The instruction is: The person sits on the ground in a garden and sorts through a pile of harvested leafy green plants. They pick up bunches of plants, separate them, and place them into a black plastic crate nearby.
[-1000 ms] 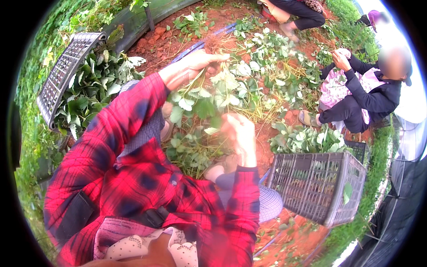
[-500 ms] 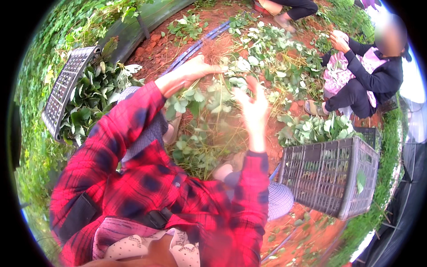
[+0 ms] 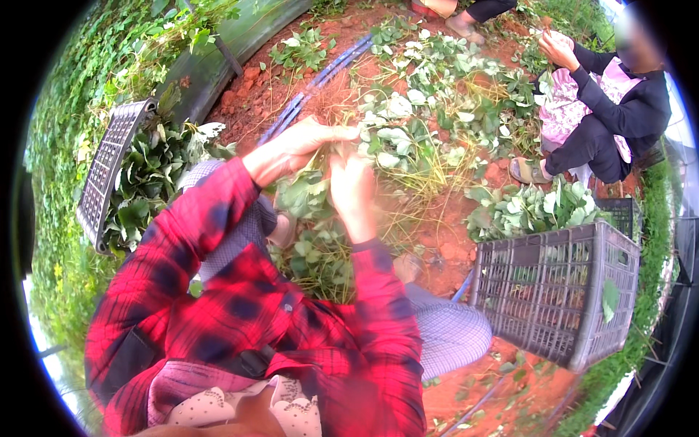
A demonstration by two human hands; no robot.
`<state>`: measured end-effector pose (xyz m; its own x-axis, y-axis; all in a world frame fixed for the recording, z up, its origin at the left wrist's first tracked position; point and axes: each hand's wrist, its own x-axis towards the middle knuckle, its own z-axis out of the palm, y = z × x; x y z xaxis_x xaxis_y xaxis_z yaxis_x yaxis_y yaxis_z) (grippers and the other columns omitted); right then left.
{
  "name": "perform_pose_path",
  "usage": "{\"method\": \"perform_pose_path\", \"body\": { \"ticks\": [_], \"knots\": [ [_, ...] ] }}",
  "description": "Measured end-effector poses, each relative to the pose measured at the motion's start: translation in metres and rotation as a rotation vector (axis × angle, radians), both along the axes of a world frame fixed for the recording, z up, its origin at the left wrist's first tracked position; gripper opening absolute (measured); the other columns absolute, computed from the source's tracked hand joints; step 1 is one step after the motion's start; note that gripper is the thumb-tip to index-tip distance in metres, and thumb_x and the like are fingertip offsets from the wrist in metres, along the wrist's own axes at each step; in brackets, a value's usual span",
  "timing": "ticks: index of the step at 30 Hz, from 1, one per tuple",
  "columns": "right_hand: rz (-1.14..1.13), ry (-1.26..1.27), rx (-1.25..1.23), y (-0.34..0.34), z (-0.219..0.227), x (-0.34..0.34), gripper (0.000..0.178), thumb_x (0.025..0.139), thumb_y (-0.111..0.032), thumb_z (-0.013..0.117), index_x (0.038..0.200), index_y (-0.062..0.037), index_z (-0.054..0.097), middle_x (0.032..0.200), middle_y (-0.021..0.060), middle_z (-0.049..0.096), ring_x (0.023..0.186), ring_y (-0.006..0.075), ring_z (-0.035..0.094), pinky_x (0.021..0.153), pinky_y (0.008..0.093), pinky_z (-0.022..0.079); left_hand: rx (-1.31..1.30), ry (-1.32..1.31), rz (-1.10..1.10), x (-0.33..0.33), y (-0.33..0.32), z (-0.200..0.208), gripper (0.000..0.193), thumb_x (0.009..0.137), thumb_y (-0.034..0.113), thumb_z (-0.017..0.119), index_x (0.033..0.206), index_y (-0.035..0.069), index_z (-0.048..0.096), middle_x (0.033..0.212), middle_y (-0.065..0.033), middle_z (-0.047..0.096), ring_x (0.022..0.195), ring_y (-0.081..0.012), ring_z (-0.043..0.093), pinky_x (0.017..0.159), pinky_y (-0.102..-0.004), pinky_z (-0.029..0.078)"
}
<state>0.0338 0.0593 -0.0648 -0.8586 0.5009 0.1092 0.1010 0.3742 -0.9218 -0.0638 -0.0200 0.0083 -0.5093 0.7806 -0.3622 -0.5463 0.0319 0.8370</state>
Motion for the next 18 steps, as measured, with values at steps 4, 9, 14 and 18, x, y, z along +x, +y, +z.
{"method": "perform_pose_path", "body": {
  "ticks": [4,9,14,18],
  "knots": [
    [-0.005,0.028,-0.042,-0.006,0.017,0.000,0.023,0.080,-0.020,0.050,0.083,0.0022,0.055,0.059,0.0132,0.057,0.054,0.0210,0.058,0.052,0.0318,0.044,0.020,-0.003,-0.032,0.005,0.004,-0.002,0.025,0.076,0.016,0.063,0.086,-0.007,0.062,0.083,-0.0114,0.063,0.076,-0.0162,0.058,0.074,-0.0291,0.046],
    [-0.078,0.191,0.031,-0.022,0.010,0.004,0.032,0.078,-0.029,0.055,0.097,-0.0033,0.053,0.068,0.0153,0.058,0.061,0.0288,0.058,0.055,0.0372,0.044,0.018,-0.012,-0.016,-0.003,0.000,0.005,0.021,0.079,0.018,0.060,0.088,-0.001,0.055,0.074,-0.0106,0.062,0.079,-0.0253,0.061,0.066,-0.0335,0.052],
    [0.146,0.096,-0.120,-0.039,-0.050,0.018,0.036,0.074,-0.032,0.061,0.097,-0.0045,0.053,0.078,0.0128,0.061,0.071,0.0292,0.060,0.061,0.0359,0.046,-0.070,0.110,0.235,-0.039,-0.006,0.032,0.025,0.083,0.024,0.055,0.091,0.000,0.055,0.050,0.0036,0.037,0.059,-0.0131,0.054,0.059,-0.0246,0.046],
    [0.091,-0.440,-0.031,-0.016,-0.150,0.042,0.028,0.073,-0.019,0.056,0.093,-0.0008,0.055,0.085,0.0189,0.058,0.081,0.0344,0.056,0.071,0.0396,0.045,0.020,0.389,0.304,-0.063,-0.017,0.033,0.023,0.086,0.020,0.050,0.092,-0.003,0.053,0.051,0.0052,0.029,0.048,-0.0065,0.036,0.048,-0.0212,0.036]
  ]
}}
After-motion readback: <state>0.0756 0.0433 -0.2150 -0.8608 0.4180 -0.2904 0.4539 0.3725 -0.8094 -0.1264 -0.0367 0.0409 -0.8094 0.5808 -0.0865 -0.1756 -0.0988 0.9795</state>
